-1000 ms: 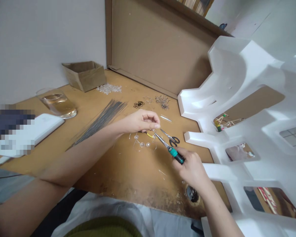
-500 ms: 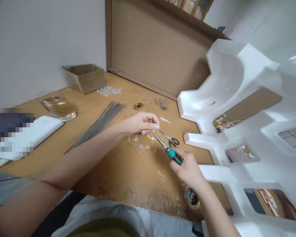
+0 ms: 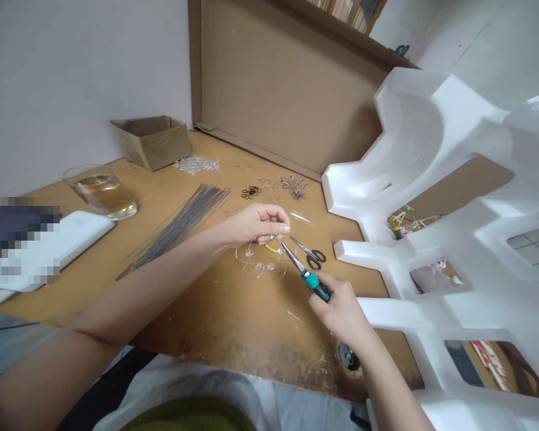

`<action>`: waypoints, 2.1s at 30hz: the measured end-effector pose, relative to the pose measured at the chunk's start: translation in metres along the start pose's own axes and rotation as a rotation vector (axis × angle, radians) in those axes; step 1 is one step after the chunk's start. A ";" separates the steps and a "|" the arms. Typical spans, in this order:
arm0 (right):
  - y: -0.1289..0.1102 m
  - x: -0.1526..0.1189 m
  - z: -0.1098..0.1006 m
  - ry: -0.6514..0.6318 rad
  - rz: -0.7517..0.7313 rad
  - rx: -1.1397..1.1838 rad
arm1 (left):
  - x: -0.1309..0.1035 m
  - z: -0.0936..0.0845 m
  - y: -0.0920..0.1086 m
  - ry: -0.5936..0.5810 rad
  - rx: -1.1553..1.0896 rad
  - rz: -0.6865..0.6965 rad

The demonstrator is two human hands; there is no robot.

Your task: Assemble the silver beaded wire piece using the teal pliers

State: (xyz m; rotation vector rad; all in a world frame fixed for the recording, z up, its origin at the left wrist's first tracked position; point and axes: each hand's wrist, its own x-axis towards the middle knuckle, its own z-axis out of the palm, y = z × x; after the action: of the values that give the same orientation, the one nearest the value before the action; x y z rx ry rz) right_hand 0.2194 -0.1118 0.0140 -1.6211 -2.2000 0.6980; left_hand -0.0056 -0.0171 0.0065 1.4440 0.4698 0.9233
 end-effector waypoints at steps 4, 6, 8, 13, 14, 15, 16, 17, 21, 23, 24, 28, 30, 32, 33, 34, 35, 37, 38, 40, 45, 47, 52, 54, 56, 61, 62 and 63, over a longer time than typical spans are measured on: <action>0.003 0.000 0.002 -0.011 0.015 0.001 | 0.000 0.000 0.001 0.016 0.012 -0.004; 0.005 0.000 0.003 -0.004 0.025 -0.014 | -0.001 0.001 0.001 0.019 0.029 0.004; 0.006 0.000 0.004 0.006 0.035 -0.032 | -0.001 0.001 0.001 0.022 0.047 0.011; 0.005 -0.003 0.005 0.030 0.049 -0.087 | -0.001 0.002 -0.001 0.029 0.054 0.017; 0.005 -0.004 0.005 0.037 0.055 -0.100 | -0.001 0.002 -0.001 0.031 0.045 0.017; 0.004 -0.004 0.006 0.043 0.062 -0.112 | -0.001 0.003 -0.001 0.034 0.036 0.014; 0.003 -0.005 0.006 0.049 0.071 -0.125 | -0.001 0.004 -0.001 0.040 0.030 0.009; 0.002 -0.005 0.006 0.054 0.081 -0.138 | -0.001 0.004 -0.001 0.048 0.027 0.003; -0.004 -0.006 0.004 0.091 0.114 -0.215 | 0.001 0.006 -0.001 0.074 0.001 -0.006; -0.006 -0.007 0.002 0.102 0.120 -0.250 | 0.001 0.006 -0.002 0.078 -0.029 0.003; -0.007 -0.007 0.001 0.100 0.116 -0.257 | 0.002 0.006 -0.003 0.080 -0.046 0.006; -0.004 -0.008 -0.001 0.098 0.099 -0.269 | 0.003 0.002 -0.006 0.068 -0.164 0.022; -0.002 -0.009 -0.001 0.103 0.114 -0.304 | 0.003 0.000 -0.008 0.040 -0.246 0.043; -0.001 -0.009 0.000 0.102 0.118 -0.354 | 0.003 -0.002 -0.010 0.012 -0.316 0.055; -0.001 -0.009 0.001 0.099 0.110 -0.376 | 0.003 -0.002 -0.011 0.000 -0.342 0.055; -0.002 -0.009 0.001 0.097 0.102 -0.394 | 0.003 -0.002 -0.012 -0.010 -0.363 0.053; -0.002 -0.009 0.002 0.098 0.093 -0.406 | 0.003 -0.002 -0.012 -0.019 -0.377 0.052; -0.005 -0.009 0.002 0.106 0.076 -0.411 | 0.002 -0.003 -0.013 -0.034 -0.391 0.058; -0.006 -0.009 0.001 0.111 0.067 -0.409 | 0.002 -0.003 -0.013 -0.039 -0.390 0.063; -0.007 -0.010 0.001 0.120 0.053 -0.406 | 0.001 -0.004 -0.013 -0.043 -0.368 0.072; -0.010 -0.013 0.001 0.111 0.044 -0.399 | 0.000 -0.007 -0.010 -0.063 -0.272 0.085; -0.011 -0.014 0.001 0.108 0.051 -0.404 | -0.001 -0.008 -0.009 -0.078 -0.248 0.086; -0.013 -0.014 0.001 0.106 0.052 -0.426 | -0.002 -0.007 -0.007 -0.087 -0.134 0.066; -0.013 -0.013 0.001 0.102 0.053 -0.436 | -0.003 -0.005 -0.005 -0.088 -0.075 0.050; -0.011 -0.013 0.002 0.102 0.052 -0.450 | -0.004 -0.004 -0.003 -0.084 -0.027 0.032; -0.001 -0.013 0.004 0.112 0.066 -0.485 | -0.005 -0.003 0.003 -0.056 0.076 0.010; 0.001 -0.013 0.004 0.111 0.069 -0.484 | -0.005 -0.002 0.004 -0.054 0.095 0.011; 0.003 -0.012 0.005 0.109 0.072 -0.482 | -0.006 -0.002 0.005 -0.055 0.114 0.012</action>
State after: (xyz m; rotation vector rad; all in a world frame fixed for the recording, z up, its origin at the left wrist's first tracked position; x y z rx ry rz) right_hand 0.2230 -0.1239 0.0090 -1.9109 -2.3585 0.0858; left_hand -0.0114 -0.0211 0.0095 1.5730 0.4795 0.8753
